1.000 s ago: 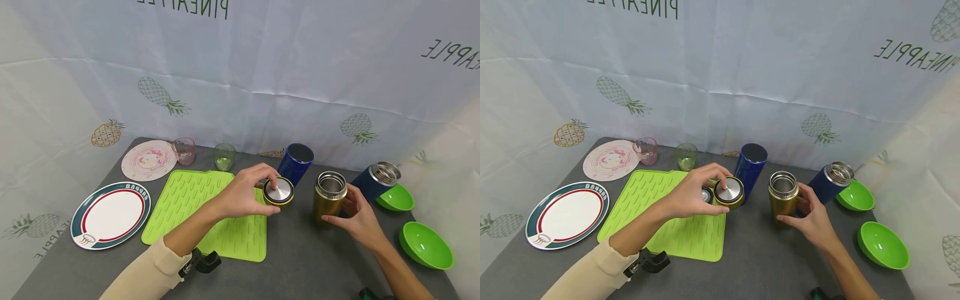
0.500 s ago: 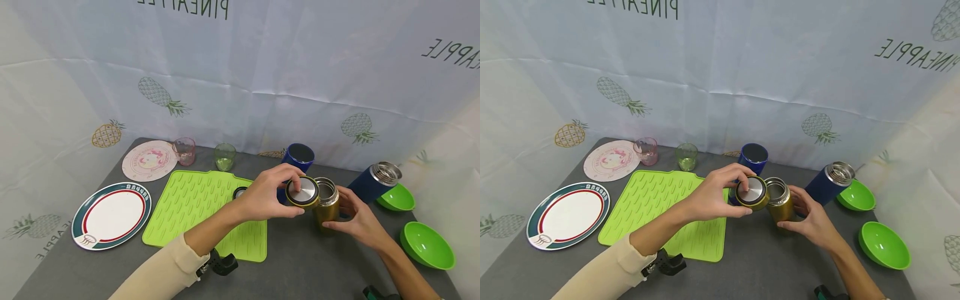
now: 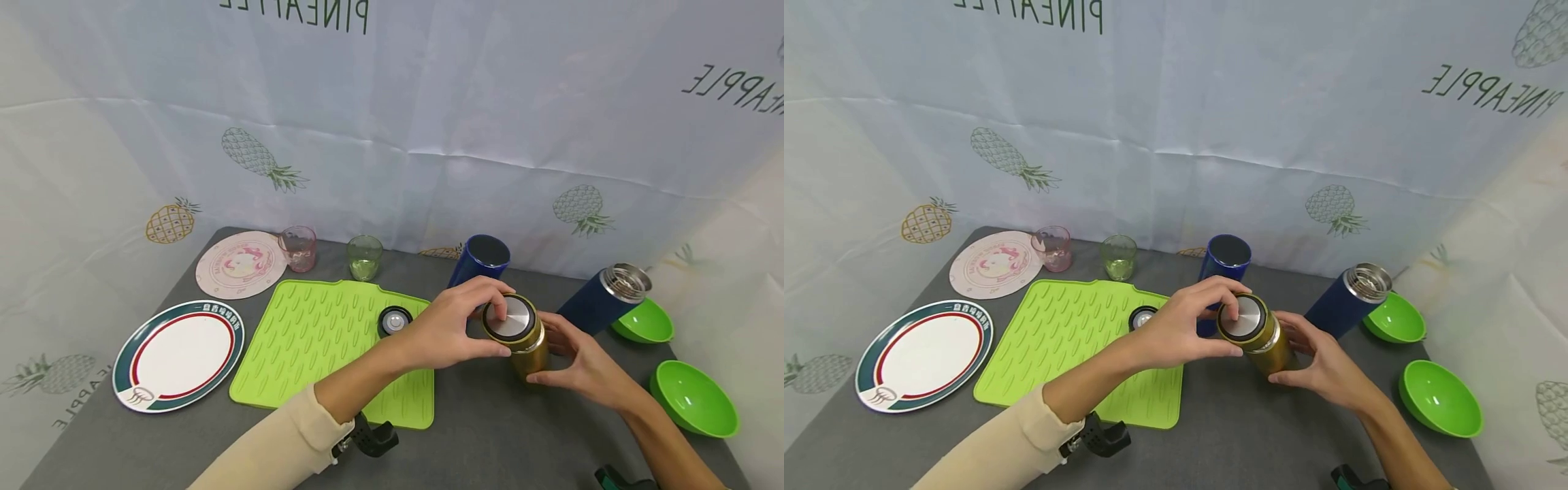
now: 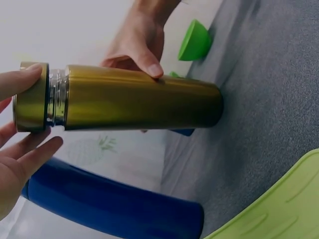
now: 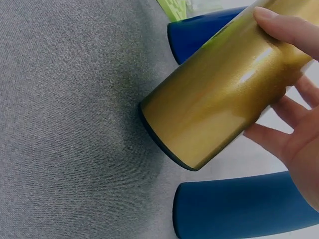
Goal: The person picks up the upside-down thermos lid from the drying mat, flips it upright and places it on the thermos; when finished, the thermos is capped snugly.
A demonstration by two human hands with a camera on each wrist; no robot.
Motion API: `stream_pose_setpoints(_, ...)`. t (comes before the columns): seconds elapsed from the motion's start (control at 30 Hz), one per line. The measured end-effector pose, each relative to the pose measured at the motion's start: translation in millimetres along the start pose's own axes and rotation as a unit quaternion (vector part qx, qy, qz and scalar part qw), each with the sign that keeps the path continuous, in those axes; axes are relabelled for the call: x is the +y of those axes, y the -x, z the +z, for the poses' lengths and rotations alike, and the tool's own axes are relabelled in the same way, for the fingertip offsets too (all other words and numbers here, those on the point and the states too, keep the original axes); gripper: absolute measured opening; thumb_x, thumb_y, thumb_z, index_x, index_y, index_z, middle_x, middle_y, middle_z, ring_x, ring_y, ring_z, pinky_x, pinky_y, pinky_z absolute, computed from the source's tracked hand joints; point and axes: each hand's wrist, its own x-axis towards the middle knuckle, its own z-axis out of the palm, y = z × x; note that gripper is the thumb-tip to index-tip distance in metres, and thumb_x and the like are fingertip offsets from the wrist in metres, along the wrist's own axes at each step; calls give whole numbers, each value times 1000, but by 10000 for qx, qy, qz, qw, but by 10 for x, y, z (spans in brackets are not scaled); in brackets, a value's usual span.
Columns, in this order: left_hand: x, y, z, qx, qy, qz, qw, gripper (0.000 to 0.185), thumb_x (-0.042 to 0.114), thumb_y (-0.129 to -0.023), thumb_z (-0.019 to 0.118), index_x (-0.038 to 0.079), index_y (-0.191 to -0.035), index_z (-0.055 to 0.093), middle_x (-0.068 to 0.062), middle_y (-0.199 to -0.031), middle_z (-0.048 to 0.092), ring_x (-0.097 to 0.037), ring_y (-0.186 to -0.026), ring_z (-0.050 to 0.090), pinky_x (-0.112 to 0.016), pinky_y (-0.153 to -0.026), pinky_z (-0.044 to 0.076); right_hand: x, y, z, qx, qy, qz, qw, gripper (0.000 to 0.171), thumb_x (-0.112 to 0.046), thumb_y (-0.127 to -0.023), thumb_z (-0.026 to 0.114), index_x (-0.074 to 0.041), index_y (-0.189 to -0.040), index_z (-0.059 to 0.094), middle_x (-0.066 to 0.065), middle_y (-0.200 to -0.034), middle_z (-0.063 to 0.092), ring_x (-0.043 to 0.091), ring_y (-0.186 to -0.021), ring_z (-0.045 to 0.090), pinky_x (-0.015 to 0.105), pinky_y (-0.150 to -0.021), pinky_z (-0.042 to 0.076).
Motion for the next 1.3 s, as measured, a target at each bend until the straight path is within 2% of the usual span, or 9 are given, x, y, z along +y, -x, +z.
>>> stream_pose_setpoints(0.23, -11, -4, 64, -200, 13, -116, 9997, 35, 16, -85, 84, 12, -106, 56, -5, -147, 52, -16, -126, 60, -11, -92, 52, -14, -9, -21, -220, 55, 58, 9997, 85, -5, -75, 89, -10, -148, 46, -26, -134, 54, -12, -117, 57, 13, -93, 52)
stream_pose_setpoints(0.53, -65, 3, 63, -324, 278, -114, 9990, 34, 11, -86, 82, 11, -107, 55, -7, -150, 51, -18, -129, 58, -12, -90, 54, -6, -28, -21, -289, -51, 255, 9992, 80, -6, -77, 88, -9, -146, 48, -27, -132, 56, -12, -116, 58, 13, -94, 52)
stream_pose_setpoints(0.83, -102, 23, 51, -264, 399, -201, 9987, 33, 10, -87, 81, 11, -107, 55, -7, -151, 50, -20, -131, 58, -20, -91, 58, -12, -42, -6, -376, 16, 256, 9990, 83, -8, -78, 88, -9, -149, 44, -29, -134, 51, -15, -119, 54, 11, -95, 50)
stream_pose_setpoints(0.97, -103, 18, 36, -325, 492, -177, 9981, 33, 7, -87, 81, 10, -107, 54, -7, -152, 50, -19, -131, 57, -16, -92, 56, -5, -45, -8, -413, 79, 180, 9990, 84, -9, -78, 88, -8, -149, 42, -30, -134, 50, -15, -118, 54, 12, -94, 51)
stream_pose_setpoints(1.1, -90, 12, 5, -509, 552, -185, 9970, 33, 3, -86, 79, 9, -108, 55, -6, -154, 50, -17, -122, 58, -16, -91, 56, 5, -39, -15, -458, 11, 152, 9988, 83, -8, -79, 87, -6, -149, 42, -31, -134, 50, -15, -118, 54, 12, -94, 51)
stream_pose_setpoints(1.17, -70, 13, -9, -586, 424, -216, 9972, 33, 3, -87, 79, 9, -108, 55, -5, -155, 48, -16, -121, 58, -14, -91, 55, 7, -37, -16, -479, -32, 144, 9987, 83, -7, -79, 86, -6, -149, 42, -30, -134, 50, -14, -118, 54, 13, -94, 51)
stream_pose_setpoints(1.3, 2, 17, 6, -532, -525, -189, 9970, 37, 23, -87, 83, 13, -108, 54, -4, -148, 48, -14, -117, 58, -9, -88, 49, 2, -33, -14, -514, -12, 101, 9986, 83, -8, -79, 87, -9, -150, 43, -29, -135, 52, -13, -119, 55, 13, -95, 51)
